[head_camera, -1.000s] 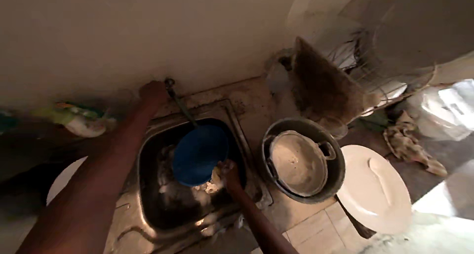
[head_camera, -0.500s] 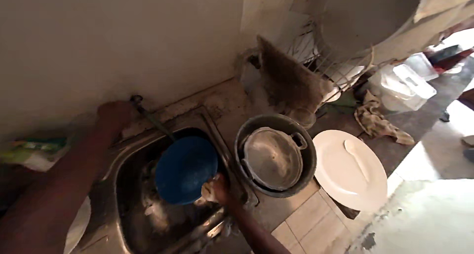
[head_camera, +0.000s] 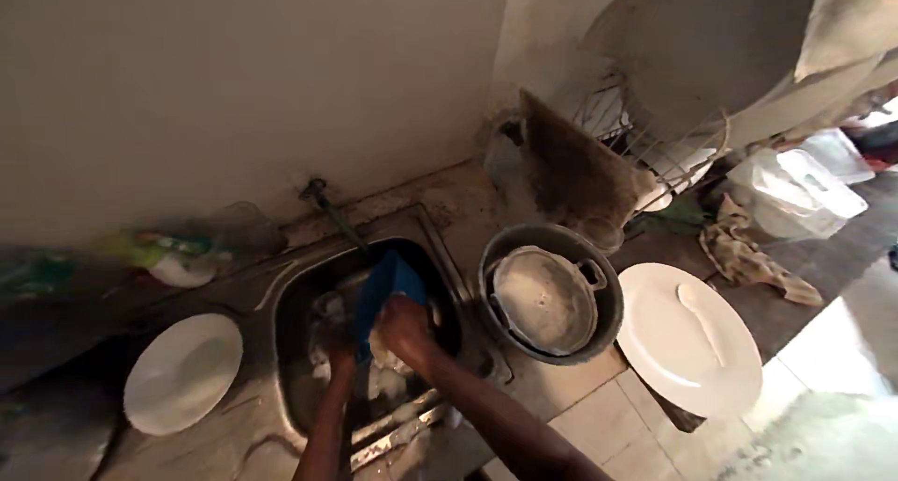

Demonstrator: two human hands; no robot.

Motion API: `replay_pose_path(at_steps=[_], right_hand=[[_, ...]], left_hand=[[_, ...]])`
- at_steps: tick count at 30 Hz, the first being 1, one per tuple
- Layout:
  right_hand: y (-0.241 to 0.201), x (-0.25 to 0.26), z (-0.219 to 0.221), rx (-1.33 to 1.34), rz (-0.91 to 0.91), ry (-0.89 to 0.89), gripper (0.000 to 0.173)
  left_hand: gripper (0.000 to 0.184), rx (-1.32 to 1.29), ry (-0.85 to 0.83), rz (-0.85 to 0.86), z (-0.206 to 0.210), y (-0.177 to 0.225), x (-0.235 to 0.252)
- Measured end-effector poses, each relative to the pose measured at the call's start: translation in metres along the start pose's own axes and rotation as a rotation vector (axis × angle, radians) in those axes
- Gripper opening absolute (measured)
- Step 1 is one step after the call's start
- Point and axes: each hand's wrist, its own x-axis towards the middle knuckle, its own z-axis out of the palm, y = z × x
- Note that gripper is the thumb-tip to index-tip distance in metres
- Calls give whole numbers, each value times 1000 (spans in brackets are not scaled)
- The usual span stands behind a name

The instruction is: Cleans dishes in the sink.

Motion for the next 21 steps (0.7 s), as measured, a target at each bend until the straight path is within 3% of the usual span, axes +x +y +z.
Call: replay_pose_path(at_steps=[2, 4, 7, 11, 13, 14, 16, 19, 21], right_hand=[[-35, 1, -14, -141, -132, -30, 41], [-77, -8, -21, -312, -218, -139, 45], [-109, -14, 10, -472, -384, -125, 39], [-106, -20, 11, -570, -438, -79, 45], [-82, -25, -16, -527, -365, -40, 51], [-63, -26, -32, -443, -293, -22, 54], [-13, -16, -49, -199, -121, -64, 61], [47, -14, -44, 299, 47, -87, 45], [58, -16, -40, 822, 59, -157, 37]], left_hand=[[43, -372, 117, 32, 36, -23, 1], [37, -563, -19, 18, 40, -6, -33], [31, -688, -98, 97, 34, 37, -110], [27, -941, -79, 50, 38, 30, -111], [29, -1254, -20, -38, 29, 13, -96], [34, -1339, 18, -36, 20, 4, -92], [54, -1272, 145, -18, -1, -10, -93], [74, -850, 392, 85, -34, -33, -101], [77, -602, 458, 224, -59, -45, -112]])
